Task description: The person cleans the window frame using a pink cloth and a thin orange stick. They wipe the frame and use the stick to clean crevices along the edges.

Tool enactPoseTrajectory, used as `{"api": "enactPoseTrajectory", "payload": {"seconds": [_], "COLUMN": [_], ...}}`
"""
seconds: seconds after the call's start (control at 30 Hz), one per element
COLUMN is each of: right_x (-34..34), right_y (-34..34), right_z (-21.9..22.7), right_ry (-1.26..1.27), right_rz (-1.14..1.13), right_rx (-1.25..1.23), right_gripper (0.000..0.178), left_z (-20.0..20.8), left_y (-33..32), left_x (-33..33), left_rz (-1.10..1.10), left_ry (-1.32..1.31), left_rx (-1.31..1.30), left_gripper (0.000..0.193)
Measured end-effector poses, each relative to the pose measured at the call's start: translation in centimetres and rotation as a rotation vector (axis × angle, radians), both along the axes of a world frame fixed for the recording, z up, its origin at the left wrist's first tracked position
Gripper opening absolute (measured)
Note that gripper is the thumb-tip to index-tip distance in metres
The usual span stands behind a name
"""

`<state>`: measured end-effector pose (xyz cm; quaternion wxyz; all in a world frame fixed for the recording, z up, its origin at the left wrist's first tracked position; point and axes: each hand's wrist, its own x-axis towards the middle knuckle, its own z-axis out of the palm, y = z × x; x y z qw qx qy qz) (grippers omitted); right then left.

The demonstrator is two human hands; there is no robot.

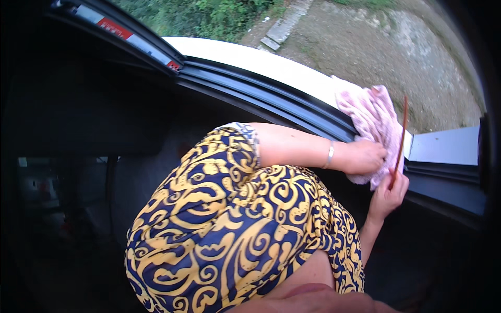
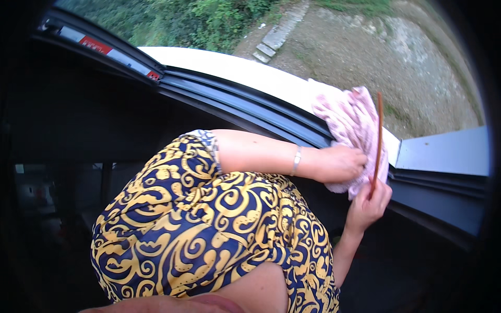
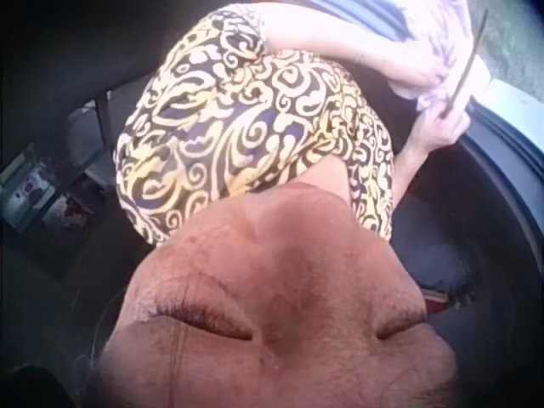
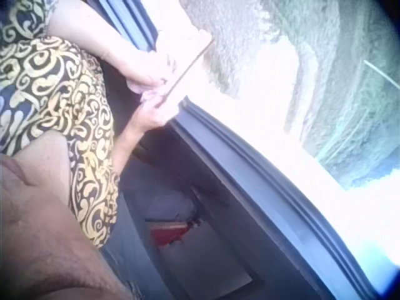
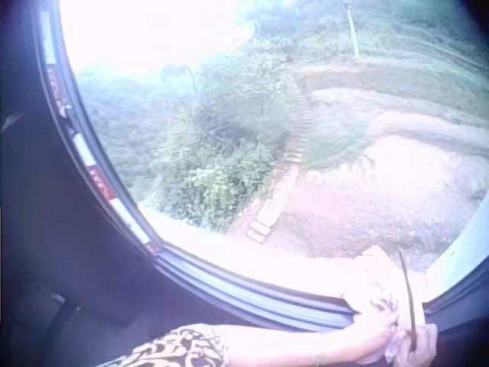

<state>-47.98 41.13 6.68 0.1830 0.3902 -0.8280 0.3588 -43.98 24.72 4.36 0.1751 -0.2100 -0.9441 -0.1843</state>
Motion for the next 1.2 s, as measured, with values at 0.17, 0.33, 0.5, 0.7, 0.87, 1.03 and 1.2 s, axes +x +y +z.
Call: {"api": "enactPoseTrajectory", "payload": {"seconds": [0.17,0.33,0.5,0.7,0.87,1.03,1.2], "right_x": [-0.3,-2.2,-1.1,3.4,6.6,7.7,12.2], "right_y": [1.0,1.8,-1.0,-9.4,-16.2,-20.2,-20.0], "right_z": [0.4,2.6,3.0,4.7,2.6,1.8,9.9], "right_ry": [0.11,0.234,0.237,0.148,-0.009,0.127,0.156], "right_rz": [-0.069,-0.144,0.005,0.26,0.471,0.467,0.692], "right_rx": [0.016,-0.05,0.024,0.052,0.314,0.624,0.605], "right_gripper": [0.01,0.007,0.014,0.016,0.017,0.023,0.03], "left_z": [-1.3,2.9,10.5,14.3,9.2,3.0,4.7], "left_y": [2.0,-2.3,-15.4,-25.8,-30.4,-32.1,-30.2], "left_x": [-4.3,-2.9,5.2,19.8,28.8,30.3,29.5], "left_rz": [-0.088,0.039,0.186,0.333,0.591,0.7,0.664], "left_ry": [0.063,0.089,0.203,0.078,-0.065,-0.048,0.064], "left_rx": [0.138,0.401,0.358,0.244,0.11,0.222,0.219], "left_gripper": [0.015,0.017,0.017,0.018,0.016,0.014,0.014]}}
